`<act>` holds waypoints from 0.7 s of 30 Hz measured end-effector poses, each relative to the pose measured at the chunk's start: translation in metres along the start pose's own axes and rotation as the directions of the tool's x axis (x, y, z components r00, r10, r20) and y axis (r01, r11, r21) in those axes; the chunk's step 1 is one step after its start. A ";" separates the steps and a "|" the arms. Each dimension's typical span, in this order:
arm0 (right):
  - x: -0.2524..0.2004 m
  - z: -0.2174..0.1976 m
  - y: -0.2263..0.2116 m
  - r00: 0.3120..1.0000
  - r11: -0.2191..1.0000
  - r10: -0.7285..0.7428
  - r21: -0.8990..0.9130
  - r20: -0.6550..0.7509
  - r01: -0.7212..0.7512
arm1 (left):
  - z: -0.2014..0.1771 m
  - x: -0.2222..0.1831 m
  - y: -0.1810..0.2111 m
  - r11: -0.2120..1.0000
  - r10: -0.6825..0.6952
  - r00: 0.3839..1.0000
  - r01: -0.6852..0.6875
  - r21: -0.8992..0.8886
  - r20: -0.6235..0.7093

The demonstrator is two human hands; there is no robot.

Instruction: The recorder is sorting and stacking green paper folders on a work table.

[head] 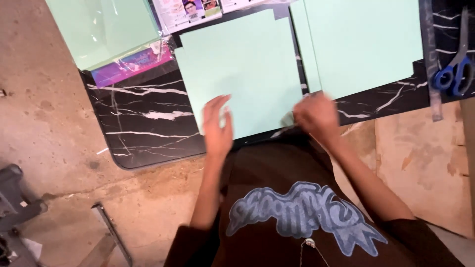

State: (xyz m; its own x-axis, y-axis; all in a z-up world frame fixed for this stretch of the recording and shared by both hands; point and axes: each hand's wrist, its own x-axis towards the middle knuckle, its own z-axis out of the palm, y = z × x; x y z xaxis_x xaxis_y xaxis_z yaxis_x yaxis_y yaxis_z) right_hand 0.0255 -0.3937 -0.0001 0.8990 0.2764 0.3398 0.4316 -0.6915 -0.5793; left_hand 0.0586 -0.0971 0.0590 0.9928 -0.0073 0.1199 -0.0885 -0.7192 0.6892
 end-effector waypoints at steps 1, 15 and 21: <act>-0.003 -0.011 0.020 0.987 0.993 0.114 -0.018 -0.110 -0.117 | 0.016 0.005 0.015 0.975 -0.036 0.992 0.061 -0.214 0.121; -0.072 -0.087 0.346 0.782 0.772 0.592 -0.142 -0.196 -0.620 | 0.358 0.081 0.090 0.902 -0.417 0.908 0.419 -0.101 0.044; -0.059 -0.106 0.335 0.728 0.730 0.684 0.073 -0.056 -0.680 | 0.348 0.084 0.115 0.835 -0.449 0.851 0.508 -0.211 0.271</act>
State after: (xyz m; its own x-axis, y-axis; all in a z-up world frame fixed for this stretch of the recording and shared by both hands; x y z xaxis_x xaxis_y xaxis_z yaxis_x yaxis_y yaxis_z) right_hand 0.1094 -0.7121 -0.1357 0.9450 -0.3089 -0.1072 -0.2906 -0.6435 -0.7082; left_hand 0.1599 -0.4219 -0.1001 0.9068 0.1284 -0.4016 0.4134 -0.4577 0.7871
